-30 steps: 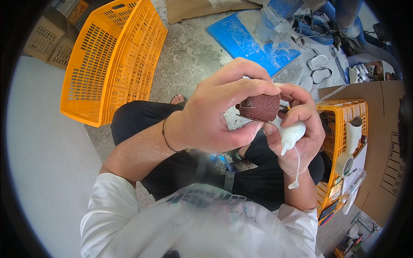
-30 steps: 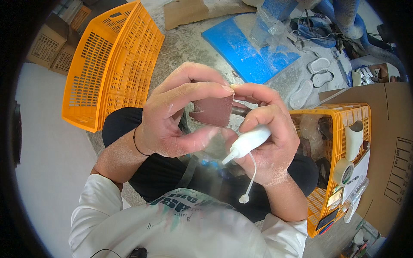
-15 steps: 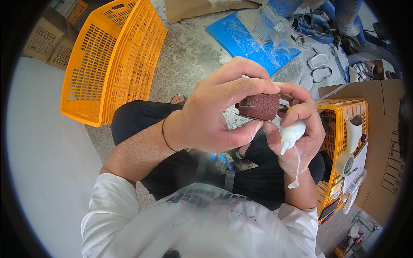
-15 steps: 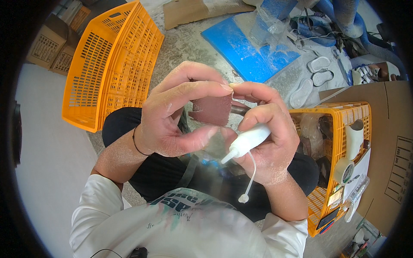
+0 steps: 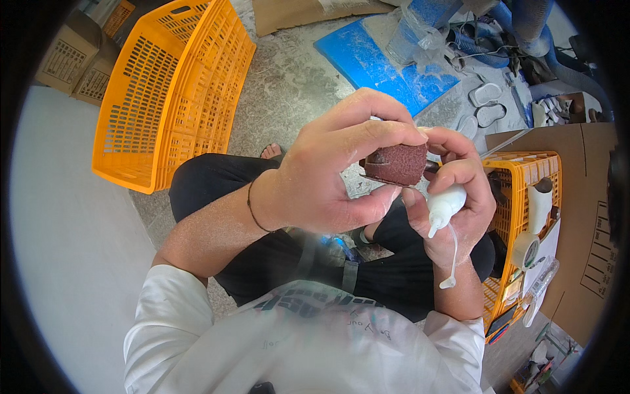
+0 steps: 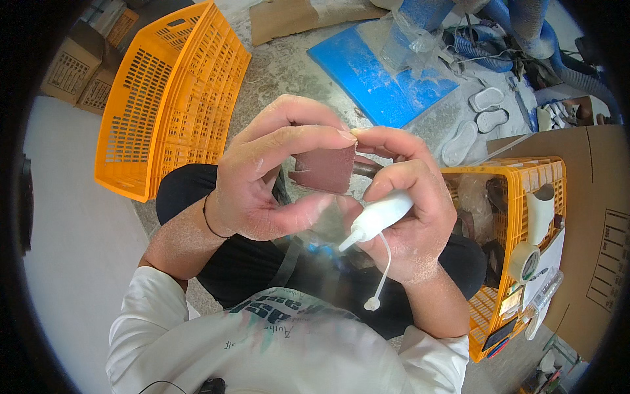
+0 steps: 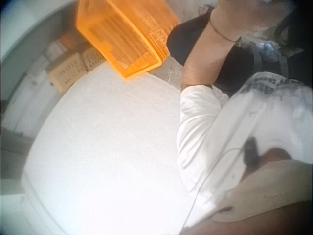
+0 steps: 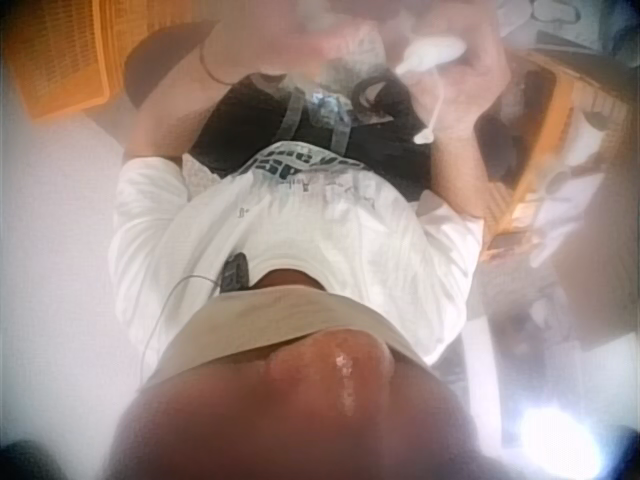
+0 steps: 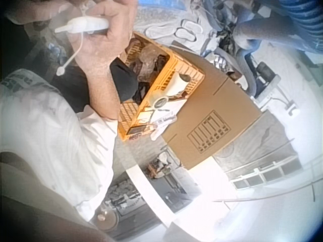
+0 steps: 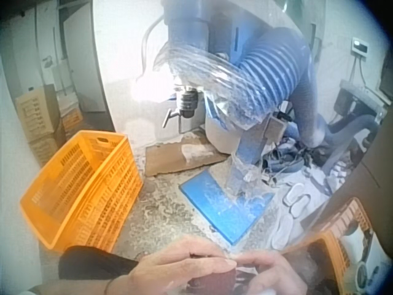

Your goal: The person sits on the floor and applies glue from a white bottle to a small brown object held in the left hand. The person rotates the object to cover multiple edges and surfaces with glue.

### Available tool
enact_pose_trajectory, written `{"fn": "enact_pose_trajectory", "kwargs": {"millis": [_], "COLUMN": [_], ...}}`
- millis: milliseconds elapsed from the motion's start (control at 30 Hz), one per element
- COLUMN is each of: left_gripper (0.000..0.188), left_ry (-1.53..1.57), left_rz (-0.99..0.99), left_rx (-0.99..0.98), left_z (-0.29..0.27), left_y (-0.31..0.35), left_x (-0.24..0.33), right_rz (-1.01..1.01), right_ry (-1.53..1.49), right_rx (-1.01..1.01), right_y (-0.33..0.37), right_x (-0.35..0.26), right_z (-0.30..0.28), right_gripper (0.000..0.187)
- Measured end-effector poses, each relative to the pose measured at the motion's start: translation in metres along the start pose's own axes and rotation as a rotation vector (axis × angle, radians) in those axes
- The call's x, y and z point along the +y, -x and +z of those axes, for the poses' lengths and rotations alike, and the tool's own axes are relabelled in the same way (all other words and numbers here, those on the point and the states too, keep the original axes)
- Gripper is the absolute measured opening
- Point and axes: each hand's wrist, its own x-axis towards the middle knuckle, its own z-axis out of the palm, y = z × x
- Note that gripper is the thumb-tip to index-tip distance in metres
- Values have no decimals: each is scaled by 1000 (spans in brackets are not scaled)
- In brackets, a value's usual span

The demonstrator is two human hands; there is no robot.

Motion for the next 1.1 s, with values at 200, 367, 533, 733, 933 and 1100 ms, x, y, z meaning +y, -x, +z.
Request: {"fn": "enact_pose_trajectory", "kwargs": {"millis": [200, 367, 533, 733, 933, 1100], "left_gripper": [52, 53, 53, 53, 53, 53], "left_ry": [0, -1, 4, 3, -2, -4], "left_rz": [3, 3, 2, 1, 2, 1], "left_rx": [1, 0, 0, 0, 0, -1], "left_z": [0, 0, 0, 0, -1, -1], "left_y": [0, 0, 0, 0, 0, 0], "left_x": [0, 0, 0, 0, 0, 0], "right_rz": [-9, -3, 11, 3, 0, -10], "right_ry": [-3, 3, 4, 8, 24, 28], "right_rx": [1, 0, 1, 2, 4, -2], "right_y": [0, 0, 0, 0, 0, 0], "right_x": [1, 0, -1, -1, -1, 0], "right_z": [0, 0, 0, 1, 0, 0], "right_gripper": [34, 34, 34, 34, 34, 34]}}
